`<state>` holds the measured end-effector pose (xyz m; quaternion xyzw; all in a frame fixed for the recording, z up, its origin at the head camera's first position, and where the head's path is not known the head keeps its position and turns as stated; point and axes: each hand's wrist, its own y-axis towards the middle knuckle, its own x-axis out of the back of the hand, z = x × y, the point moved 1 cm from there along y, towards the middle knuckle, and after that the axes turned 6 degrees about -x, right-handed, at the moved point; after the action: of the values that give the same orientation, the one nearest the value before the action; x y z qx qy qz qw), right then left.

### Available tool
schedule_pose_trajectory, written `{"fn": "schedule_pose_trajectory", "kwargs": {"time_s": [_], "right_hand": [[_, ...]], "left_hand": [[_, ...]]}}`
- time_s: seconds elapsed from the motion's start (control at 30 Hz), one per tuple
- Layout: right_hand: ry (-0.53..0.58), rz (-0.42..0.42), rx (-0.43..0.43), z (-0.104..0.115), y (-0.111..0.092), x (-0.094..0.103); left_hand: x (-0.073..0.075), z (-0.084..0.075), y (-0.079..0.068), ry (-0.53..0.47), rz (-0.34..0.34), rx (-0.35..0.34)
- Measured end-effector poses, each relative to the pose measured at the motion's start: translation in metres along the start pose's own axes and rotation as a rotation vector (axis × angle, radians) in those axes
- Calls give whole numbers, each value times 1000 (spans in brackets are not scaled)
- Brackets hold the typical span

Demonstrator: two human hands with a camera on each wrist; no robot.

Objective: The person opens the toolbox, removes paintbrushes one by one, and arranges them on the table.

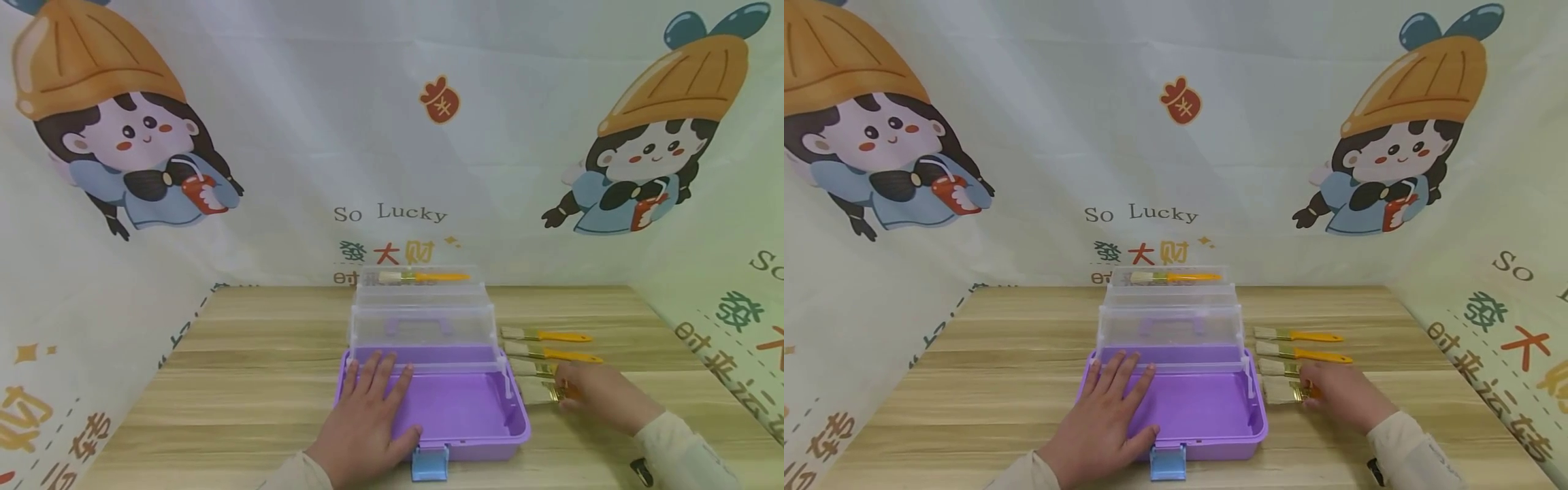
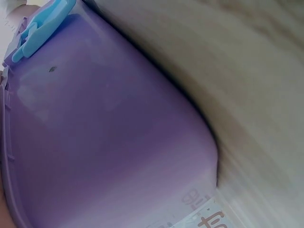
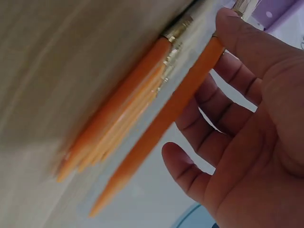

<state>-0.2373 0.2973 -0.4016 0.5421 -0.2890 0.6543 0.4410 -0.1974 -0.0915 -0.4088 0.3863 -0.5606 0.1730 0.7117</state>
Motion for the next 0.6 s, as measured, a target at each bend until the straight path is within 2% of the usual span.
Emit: {"fn": "schedule_pose_trajectory", "kwargs": {"time_s": [0.23,0.47,0.6], "right_hand": [[0,30,-6,-3,-7,-11],[3,56,-43,-3,-10,-12],[-1,56,-25,-5,-10,-12]], "left_hand": [[-2,1,0,-5,-21,-7],[-4,2,0,-11,6,3],[-4,1,0,-6,12,6]]}}
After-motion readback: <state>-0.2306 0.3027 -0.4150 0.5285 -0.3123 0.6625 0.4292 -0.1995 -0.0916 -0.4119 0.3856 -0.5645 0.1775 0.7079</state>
